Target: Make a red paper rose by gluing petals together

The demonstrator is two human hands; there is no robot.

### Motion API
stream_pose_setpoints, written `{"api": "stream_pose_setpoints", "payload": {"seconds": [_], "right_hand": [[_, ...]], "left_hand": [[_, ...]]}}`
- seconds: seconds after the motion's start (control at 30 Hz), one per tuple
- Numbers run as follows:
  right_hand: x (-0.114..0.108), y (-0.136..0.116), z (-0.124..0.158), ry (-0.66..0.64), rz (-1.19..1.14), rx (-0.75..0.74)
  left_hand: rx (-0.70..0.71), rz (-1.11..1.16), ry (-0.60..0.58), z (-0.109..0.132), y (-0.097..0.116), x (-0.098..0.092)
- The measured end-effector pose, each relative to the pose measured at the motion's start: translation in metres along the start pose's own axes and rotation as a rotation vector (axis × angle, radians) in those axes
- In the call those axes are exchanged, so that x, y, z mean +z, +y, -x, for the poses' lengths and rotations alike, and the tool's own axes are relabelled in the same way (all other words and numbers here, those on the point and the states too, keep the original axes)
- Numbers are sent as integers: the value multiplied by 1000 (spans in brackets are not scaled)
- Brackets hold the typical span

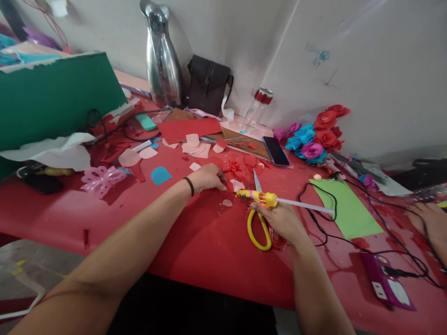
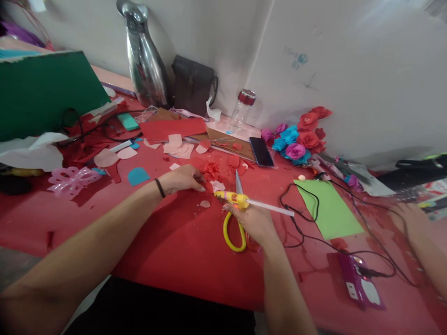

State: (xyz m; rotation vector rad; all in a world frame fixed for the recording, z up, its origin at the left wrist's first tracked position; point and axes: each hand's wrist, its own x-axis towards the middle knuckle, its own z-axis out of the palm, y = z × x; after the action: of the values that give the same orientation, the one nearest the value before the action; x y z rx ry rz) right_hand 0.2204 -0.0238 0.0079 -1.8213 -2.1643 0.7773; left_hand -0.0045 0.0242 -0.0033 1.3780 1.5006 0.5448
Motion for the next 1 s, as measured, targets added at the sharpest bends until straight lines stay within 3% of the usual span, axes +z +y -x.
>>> {"api": "stream_pose_setpoints", "payload": {"seconds": [0.3,0.57,0.77,0.9,1.0], "right_hand": [[1,9,-2,11,5,-38],[-6,28,-10,172,28,-37],[-8,60,-21,423,259,-33],[-10,66,-22,494,261,-69],[-15,43,-20,563,110,-181]], "left_hand": [[35,92,-10,-5,-8,1],[2,175,110,1,1,-6],[-22,421,184,1,4,-11],[97,535,196,2,5,-10],[224,567,201,4,6,-8]]}}
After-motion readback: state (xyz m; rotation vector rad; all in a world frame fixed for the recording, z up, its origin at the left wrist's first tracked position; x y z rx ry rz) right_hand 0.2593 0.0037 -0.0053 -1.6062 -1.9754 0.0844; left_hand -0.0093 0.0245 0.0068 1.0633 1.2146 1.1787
